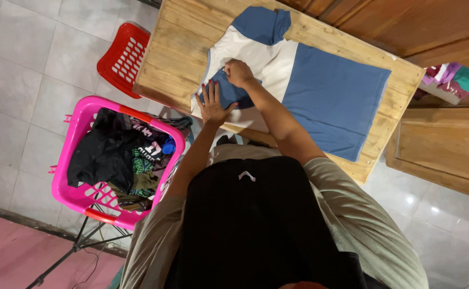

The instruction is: The person takes various items of clothing from a laundry basket, including a t-shirt, shorts, and a tank top, folds each one on a wooden surface, and then places them into a closet shelf.

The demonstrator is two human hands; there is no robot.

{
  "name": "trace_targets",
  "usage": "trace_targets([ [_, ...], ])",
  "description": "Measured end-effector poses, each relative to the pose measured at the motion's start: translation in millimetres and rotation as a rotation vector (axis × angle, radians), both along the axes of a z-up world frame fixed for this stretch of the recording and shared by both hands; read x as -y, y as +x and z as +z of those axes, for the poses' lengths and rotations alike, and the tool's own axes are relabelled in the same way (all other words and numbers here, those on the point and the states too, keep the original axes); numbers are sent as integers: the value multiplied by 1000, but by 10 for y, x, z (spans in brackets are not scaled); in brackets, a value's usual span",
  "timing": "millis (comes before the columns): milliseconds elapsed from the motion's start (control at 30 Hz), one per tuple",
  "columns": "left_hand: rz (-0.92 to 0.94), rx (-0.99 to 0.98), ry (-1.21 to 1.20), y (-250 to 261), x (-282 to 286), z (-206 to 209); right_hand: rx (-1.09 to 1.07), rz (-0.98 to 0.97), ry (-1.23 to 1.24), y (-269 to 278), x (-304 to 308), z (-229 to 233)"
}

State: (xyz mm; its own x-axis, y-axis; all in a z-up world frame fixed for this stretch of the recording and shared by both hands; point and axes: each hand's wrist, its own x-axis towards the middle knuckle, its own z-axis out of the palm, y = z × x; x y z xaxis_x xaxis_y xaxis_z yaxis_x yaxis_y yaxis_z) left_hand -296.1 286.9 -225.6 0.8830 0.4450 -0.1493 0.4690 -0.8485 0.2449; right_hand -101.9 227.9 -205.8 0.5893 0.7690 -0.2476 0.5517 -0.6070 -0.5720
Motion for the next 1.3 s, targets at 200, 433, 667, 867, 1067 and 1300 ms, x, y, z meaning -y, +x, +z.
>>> trace_targets([
  [200,-32,42,32,-19,-36,-91,557,-52,69,-49,240,37],
  [433,-73,10,69,27,-232,109,541,-168,59,-739,1671,223],
  [667,-28,-36,72,58,-221,64,270,-935,-268,-1170,3897,106],
  [867,86,60,25,88,-162,-20,309,-1193,-288,-1209,4723,-21],
  [1067,322,544,425,802,-72,-218,465,-1140,31,-488,4777,-16],
  [1300,115,226,-12,2442,-342,29,519,-868,78,997,4439,171],
])
